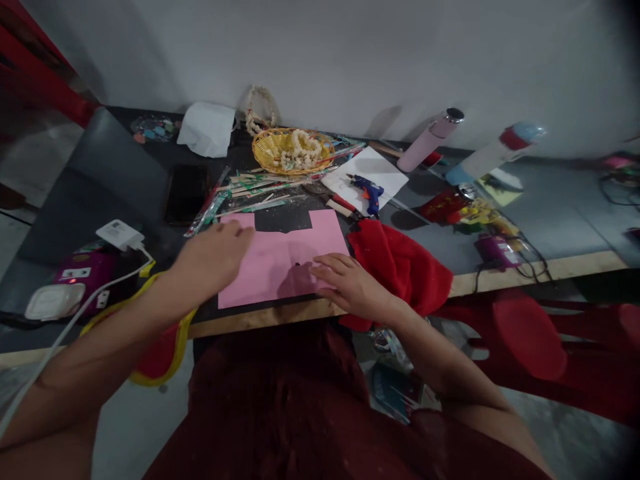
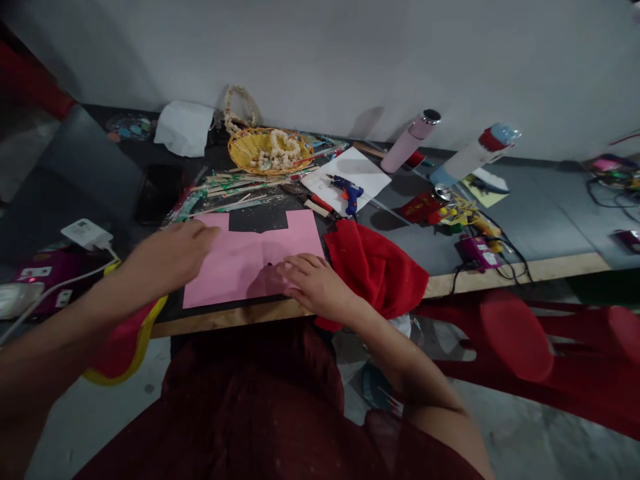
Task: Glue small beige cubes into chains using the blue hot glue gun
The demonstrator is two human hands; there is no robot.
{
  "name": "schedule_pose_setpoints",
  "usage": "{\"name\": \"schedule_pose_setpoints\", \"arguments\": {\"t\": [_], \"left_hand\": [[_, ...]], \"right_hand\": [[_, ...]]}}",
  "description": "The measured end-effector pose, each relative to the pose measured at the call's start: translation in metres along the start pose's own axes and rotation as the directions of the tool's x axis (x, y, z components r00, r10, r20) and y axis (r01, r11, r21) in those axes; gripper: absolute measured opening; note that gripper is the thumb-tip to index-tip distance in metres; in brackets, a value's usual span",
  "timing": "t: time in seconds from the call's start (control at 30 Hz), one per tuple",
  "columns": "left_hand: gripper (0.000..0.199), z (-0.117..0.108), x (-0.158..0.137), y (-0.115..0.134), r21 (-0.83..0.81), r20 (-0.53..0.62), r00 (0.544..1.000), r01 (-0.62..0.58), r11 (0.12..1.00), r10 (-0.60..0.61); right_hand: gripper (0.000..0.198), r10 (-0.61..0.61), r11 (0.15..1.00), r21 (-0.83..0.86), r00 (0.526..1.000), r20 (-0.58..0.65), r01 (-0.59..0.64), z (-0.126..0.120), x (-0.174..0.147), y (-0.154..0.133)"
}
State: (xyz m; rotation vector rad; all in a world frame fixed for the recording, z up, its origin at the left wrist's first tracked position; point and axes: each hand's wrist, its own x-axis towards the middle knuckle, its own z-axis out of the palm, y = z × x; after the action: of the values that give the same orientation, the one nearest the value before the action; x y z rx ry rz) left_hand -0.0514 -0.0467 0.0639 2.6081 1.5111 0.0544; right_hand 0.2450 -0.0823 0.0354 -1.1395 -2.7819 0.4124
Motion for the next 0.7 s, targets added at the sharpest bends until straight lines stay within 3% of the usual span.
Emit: {"name": "schedule_pose_setpoints", "arguments": {"t": [0.1, 0.17, 0.2, 0.27, 0.33, 0.37, 0.43, 0.57, 0.7], "left_hand": [[0.043, 0.020, 0.023, 0.027, 0.016, 0.106, 0.948, -0.305, 0.952, 0.302], [0.040, 0.040, 0.035, 0.037, -0.005, 0.070, 0.912, -0.405, 0.914, 0.405], [0.037, 0.049, 0.039, 0.040, 0.001, 0.042, 0.905, -0.425, 0.905, 0.424], [0.038, 0.063, 0.043, 0.040, -0.004, 0.009, 0.899, -0.438, 0.899, 0.438], [0.043, 0.067, 0.042, 0.036, -0.010, -0.010, 0.896, -0.444, 0.896, 0.444], [0.045, 0.065, 0.041, 0.034, -0.012, 0.000, 0.894, -0.448, 0.894, 0.448], [0.045, 0.055, 0.037, 0.029, -0.015, 0.047, 0.889, -0.456, 0.890, 0.456], [0.030, 0.040, 0.038, 0.025, -0.005, 0.096, 0.903, -0.421, 0.907, 0.419], [0.025, 0.050, 0.056, 0.016, -0.085, -0.005, 0.939, -0.344, 0.935, 0.345]], "right_hand": [[0.025, 0.018, 0.989, 0.145, 0.997, -0.079, -0.007, -0.020, -0.008, 0.007], [0.022, 0.169, 0.968, 0.213, 0.972, -0.166, -0.132, -0.035, -0.015, 0.013], [0.022, 0.265, 0.950, 0.230, 0.934, -0.239, -0.211, -0.042, -0.018, 0.018], [0.023, 0.414, 0.908, 0.245, 0.815, -0.405, -0.339, -0.053, -0.023, 0.031], [0.022, 0.473, 0.880, 0.253, 0.701, -0.534, -0.401, -0.057, -0.021, 0.047], [0.020, 0.481, 0.876, 0.266, 0.671, -0.565, -0.403, -0.057, -0.016, 0.056], [0.012, 0.469, 0.883, 0.316, 0.661, -0.586, -0.347, -0.052, 0.002, 0.072], [0.015, 0.390, 0.903, 0.392, 0.716, -0.579, -0.175, -0.026, 0.058, 0.093], [0.034, 0.387, 0.908, 0.381, 0.692, -0.609, -0.173, 0.007, 0.099, 0.104]]}}
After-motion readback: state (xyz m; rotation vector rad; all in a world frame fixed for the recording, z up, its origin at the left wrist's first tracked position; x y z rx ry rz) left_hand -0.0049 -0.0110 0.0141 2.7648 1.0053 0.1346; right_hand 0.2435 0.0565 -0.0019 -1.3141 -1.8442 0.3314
